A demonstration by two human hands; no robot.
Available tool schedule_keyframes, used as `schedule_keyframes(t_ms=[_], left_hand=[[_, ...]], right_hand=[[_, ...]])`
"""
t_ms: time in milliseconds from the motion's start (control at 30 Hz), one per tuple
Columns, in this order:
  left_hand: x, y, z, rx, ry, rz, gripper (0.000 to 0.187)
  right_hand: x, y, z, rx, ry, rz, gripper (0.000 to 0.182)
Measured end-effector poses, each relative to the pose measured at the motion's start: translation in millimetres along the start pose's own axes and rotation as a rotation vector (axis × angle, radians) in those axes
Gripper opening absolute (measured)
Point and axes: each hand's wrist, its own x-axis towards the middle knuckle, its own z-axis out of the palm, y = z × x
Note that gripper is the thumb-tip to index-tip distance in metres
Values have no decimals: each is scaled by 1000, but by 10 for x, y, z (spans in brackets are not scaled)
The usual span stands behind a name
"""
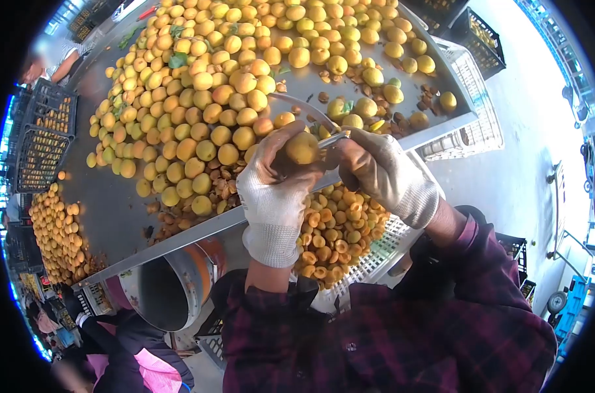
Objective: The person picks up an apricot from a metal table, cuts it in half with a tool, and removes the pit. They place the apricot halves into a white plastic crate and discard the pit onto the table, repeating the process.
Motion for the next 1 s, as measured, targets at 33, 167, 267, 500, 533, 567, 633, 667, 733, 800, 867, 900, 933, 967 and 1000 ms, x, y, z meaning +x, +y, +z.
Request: schedule_keyframes(t_ms=[33, 167, 267, 500, 533, 567, 633, 667, 733, 800, 867, 900, 933, 967, 1000], left_hand=[[4, -26, 2, -38, -16, -8, 60], [-15, -16, 25, -22, -36, -26, 59], [-23, -22, 25, 92, -53, 43, 58], [-75, 30, -21, 144, -28, 95, 48], [-80, 36, -25, 145, -23, 98, 47], [-87, 60, -20, 147, -22, 95, 47], [-101, 112, -10, 155, -12, 57, 49], [-96, 94, -28, 157, -11, 54, 49], [-76, 37, -75, 238, -20, 76, 49], [-78, 18, -78, 229, -19, 80, 48], [-89, -9, -79, 221, -20, 79, 47], [-83, -30, -72, 197, -21, 83, 46], [-74, -49, -65, 172, -24, 87, 45], [-60, -73, -58, 174, -27, 83, 45], [-38, -94, -48, 165, 5, 62, 43]], right_hand=[[14, -63, -15, -19, -26, -6, 25], [6, 138, 65, -257, 176, -367, 27], [-5, 13, -29, -352, -11, -178, 43], [-33, 161, 81, -444, -2, -222, 40], [-24, 195, 94, -387, -22, -215, 39], [-13, 235, 110, -329, -42, -207, 39], [11, 336, 190, -308, 18, -305, 32], [23, 357, 224, -288, 81, -404, 27], [26, 292, 257, -251, 81, -339, 25], [28, 196, 241, -212, 84, -273, 27], [20, 110, 217, -74, -39, -45, 40], [17, 121, 238, -70, -39, -42, 40], [13, 134, 260, -55, -16, -17, 45], [3, 143, 272, -41, 7, 8, 50], [21, 133, 248, -41, 8, 9, 50]])
